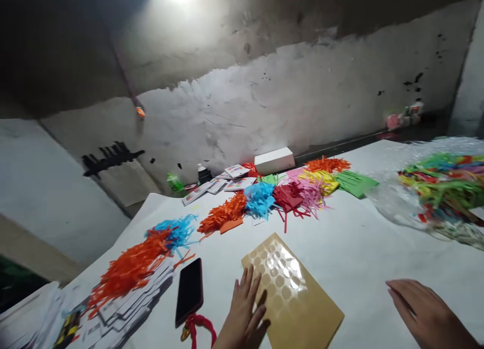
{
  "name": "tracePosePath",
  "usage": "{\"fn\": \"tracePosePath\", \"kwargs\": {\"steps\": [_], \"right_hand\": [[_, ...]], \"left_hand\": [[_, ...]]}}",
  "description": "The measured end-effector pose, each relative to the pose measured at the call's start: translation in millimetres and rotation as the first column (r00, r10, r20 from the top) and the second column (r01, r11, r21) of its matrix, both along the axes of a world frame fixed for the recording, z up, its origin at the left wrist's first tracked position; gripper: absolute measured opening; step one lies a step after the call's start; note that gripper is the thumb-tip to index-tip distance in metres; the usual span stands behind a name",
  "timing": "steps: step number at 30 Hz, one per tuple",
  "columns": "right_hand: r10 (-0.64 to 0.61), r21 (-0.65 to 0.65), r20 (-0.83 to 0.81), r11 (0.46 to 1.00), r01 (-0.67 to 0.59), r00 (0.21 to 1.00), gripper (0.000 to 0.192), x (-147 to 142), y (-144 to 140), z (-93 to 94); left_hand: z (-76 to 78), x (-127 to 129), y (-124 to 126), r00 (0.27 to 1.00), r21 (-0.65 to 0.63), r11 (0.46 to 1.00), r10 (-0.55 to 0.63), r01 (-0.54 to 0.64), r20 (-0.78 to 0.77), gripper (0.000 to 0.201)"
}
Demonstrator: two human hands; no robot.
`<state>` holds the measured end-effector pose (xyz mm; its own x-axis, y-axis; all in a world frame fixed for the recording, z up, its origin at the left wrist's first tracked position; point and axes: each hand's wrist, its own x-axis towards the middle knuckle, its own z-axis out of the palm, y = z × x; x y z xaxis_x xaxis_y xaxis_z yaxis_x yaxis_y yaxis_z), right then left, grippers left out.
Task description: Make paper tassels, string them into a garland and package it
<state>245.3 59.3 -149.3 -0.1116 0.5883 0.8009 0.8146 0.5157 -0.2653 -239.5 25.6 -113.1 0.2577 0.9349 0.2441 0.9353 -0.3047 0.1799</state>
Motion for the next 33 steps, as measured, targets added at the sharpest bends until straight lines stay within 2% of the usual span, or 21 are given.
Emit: {"fn": "tracePosePath", "kwargs": {"steps": [3, 8, 11, 17, 24, 33], "right_hand": [[0.000, -0.003, 0.177, 1.000, 0.001, 0.984, 0.020, 4, -4, 6.7], [-0.028, -0.100, 0.156, 0.994, 0.044, 0.987, 0.017, -10, -13, 37.2], [-0.029, -0.180, 0.168, 0.982, 0.060, 0.985, 0.015, -17, -18, 47.4], [-0.044, -0.284, 0.176, 0.954, 0.093, 0.983, 0.012, -25, -22, 55.4], [-0.049, -0.378, 0.179, 0.919, 0.115, 0.983, 0.010, -30, -23, 65.2], [-0.047, -0.421, 0.170, 0.900, 0.116, 0.984, 0.010, -27, -24, 70.1]], "left_hand": [[-5.1, -3, -1, 0.997, 0.081, 0.997, -0.005, -0.001, 0.073, 0.077], [-0.4, -3, -3, 0.992, 0.095, 0.995, -0.049, 0.038, 0.115, 0.070], [-0.7, -5, -2, 0.989, 0.110, 0.993, -0.061, 0.047, 0.134, 0.067], [-5.7, -16, 4, 0.979, 0.078, 0.992, -0.116, 0.104, 0.168, 0.065], [-3.0, -19, 11, 0.975, 0.063, 0.989, -0.142, 0.133, 0.171, 0.064], [6.1, -14, 7, 0.977, 0.008, 0.996, -0.094, 0.094, 0.194, 0.063]]}}
